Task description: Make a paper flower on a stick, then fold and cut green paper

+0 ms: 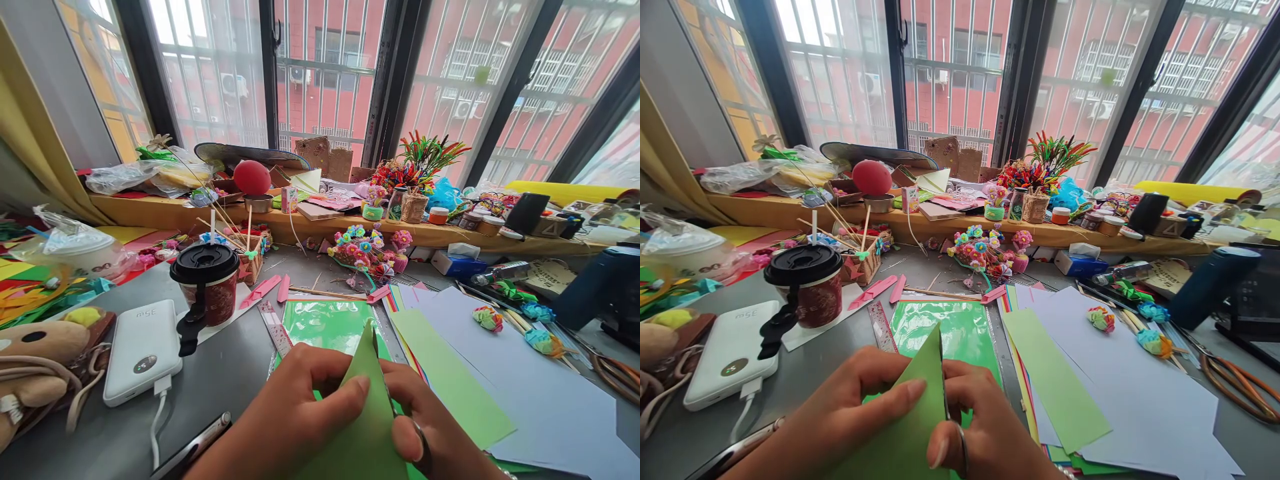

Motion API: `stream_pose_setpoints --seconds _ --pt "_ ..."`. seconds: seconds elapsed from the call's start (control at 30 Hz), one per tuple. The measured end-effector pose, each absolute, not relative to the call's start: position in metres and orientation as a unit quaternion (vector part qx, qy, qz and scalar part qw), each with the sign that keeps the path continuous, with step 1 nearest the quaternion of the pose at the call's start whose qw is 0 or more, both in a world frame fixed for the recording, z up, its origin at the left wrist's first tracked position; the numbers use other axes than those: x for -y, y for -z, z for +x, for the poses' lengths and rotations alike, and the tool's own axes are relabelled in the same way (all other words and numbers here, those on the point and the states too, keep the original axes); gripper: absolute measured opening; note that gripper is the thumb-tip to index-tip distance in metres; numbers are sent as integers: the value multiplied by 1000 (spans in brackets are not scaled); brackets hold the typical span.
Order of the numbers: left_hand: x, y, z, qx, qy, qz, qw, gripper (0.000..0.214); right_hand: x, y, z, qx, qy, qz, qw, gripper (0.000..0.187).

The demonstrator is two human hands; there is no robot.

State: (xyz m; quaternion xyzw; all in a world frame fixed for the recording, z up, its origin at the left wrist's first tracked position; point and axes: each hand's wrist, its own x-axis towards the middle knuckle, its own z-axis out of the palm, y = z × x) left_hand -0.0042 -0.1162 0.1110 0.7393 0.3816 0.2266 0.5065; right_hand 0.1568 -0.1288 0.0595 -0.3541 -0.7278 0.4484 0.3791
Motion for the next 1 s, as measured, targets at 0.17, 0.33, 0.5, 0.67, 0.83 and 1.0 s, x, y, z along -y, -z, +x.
stream_pose_setpoints --seconds 0.17,0.33,0.5,0.67,0.83,1.0 --pt "115 -110 -4 -372 -232 736 516 27 127 -59 157 727 -462 -341 377 69" --pt "113 -110 -3 -369 -232 738 515 27 127 -65 157 736 -443 -354 370 70" --pt "114 -110 -3 -376 -230 739 509 28 125 -65 156 729 -452 -354 373 68" --pt "114 -106 -4 -382 -228 741 503 29 123 -64 154 731 -451 -352 372 68" --pt "113 -105 -5 -386 -229 730 515 30 125 -65 154 728 -450 -357 374 69" --pt "113 -107 -5 -382 -232 736 508 31 124 -64 152 723 -467 -340 380 66"
